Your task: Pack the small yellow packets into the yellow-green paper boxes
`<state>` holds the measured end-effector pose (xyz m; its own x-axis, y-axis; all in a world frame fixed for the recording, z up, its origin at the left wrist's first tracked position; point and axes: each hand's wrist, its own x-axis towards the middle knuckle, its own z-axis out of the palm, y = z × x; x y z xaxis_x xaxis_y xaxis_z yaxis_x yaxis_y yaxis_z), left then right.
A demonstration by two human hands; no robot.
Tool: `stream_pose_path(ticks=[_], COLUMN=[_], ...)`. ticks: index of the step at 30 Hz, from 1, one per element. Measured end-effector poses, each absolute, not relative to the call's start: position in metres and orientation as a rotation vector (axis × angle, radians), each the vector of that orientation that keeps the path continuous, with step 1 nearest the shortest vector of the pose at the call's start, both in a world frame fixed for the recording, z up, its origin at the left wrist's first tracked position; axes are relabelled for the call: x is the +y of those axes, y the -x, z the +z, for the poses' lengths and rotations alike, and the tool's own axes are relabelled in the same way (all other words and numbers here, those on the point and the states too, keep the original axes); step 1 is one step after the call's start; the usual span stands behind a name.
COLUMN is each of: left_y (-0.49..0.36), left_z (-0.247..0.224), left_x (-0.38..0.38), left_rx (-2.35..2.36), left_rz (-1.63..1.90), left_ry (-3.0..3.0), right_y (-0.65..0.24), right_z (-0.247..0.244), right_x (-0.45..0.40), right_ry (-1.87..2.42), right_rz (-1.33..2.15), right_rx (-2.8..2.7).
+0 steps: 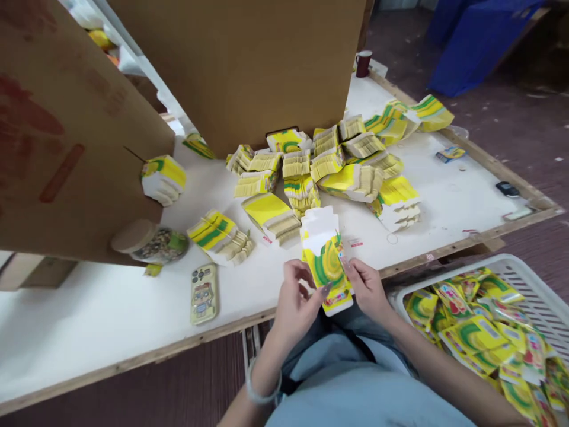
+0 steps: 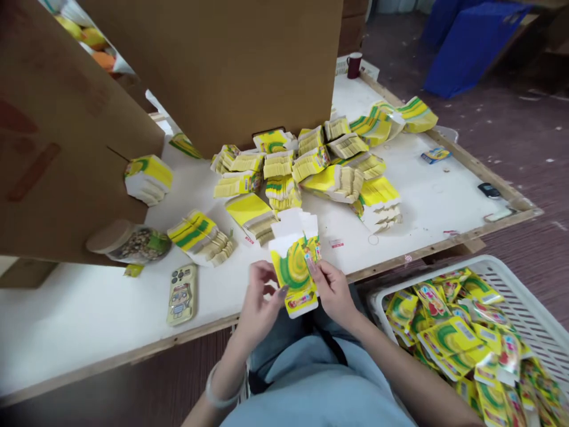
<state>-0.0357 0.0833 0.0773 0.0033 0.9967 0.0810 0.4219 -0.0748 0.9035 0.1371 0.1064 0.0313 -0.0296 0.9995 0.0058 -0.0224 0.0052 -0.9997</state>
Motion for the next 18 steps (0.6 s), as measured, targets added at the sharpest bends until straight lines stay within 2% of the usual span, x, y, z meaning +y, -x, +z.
stream_pose_path(ticks=[3, 10, 14, 18], left_y=[0.022, 0.019, 0.018, 0.019], left_z=[0.056, 0.042, 0.035, 0.03], left_x=[0.081, 0.07, 0.072, 0.072], left_rx=[1.413, 1.412, 1.416, 1.295], left_rz=[0.853, 0.593, 0.662, 0.901], left_ry=[-1.592, -2.2, -2.2, -1.845], right_y=[-0.133, -0.112, -0.104, -0.111], right_z=[0.029, 0.021, 0.018, 0.024], right_x=[0.092, 0.098, 0.099, 0.094], right_ry=[1.184, 1.225, 1.262, 1.237], right_rz=[1.136, 1.024, 1.057, 0.849], right_rx=[-1.28, -1.259, -1.205, -1.437])
